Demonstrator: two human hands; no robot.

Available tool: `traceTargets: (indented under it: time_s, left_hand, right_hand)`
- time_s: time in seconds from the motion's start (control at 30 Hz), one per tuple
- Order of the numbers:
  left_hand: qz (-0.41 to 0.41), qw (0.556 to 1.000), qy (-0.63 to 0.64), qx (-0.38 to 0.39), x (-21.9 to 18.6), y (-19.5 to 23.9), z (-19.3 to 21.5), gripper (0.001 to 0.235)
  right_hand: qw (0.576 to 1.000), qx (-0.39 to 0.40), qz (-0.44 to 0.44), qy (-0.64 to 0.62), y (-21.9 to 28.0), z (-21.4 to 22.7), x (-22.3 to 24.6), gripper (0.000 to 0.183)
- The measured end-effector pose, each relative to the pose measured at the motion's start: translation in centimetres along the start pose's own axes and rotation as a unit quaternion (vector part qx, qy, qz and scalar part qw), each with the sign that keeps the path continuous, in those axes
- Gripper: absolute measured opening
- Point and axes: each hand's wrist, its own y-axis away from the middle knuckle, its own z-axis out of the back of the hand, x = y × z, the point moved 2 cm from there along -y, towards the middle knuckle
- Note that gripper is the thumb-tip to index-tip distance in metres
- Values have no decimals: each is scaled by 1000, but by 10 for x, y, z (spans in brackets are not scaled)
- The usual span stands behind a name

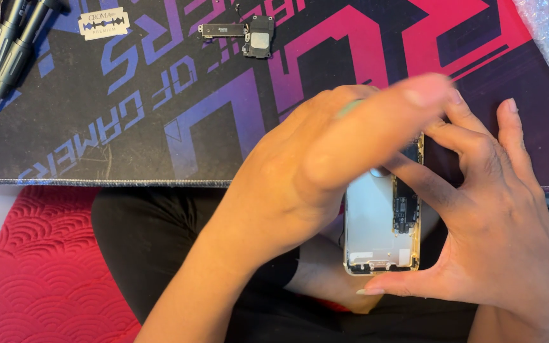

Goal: The person uses a screwdriver to remove screws from the internal frame of a disassembled smartphone. They then use tweezers to carefully lift and remove a small metal bracket from the device's interior.

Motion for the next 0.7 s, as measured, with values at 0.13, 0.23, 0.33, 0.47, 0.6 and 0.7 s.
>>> traceTargets:
  time_s: [0.13,0.23,0.33,0.47,0.6,0.7]
  left_hand:
    - [-38,998,-38,30,-10,-7,12,36]
    - [-77,920,-336,-184,-24,-16,-1,59]
    - [-61,933,-326,-137,-24,-17,2,57]
    - [-23,996,-75,41,-31,-14,18,57]
    - [-73,966,-212,-128,-34,-21,15,46]
    - [-30,972,-209,-99,-37,-16,16,43]
  right_hand:
    - [1000,-15,4,-8,0,0,0,121]
    - [999,-17,43,1,-6,3,2,132]
    - [999,-17,32,28,1,-4,-5,144]
    - [999,-21,8,29,-2,-1,-2,147]
    - [998,-47,35,-1,4,-5,-4,149]
    - [998,-53,39,-3,1,-2,-2,154]
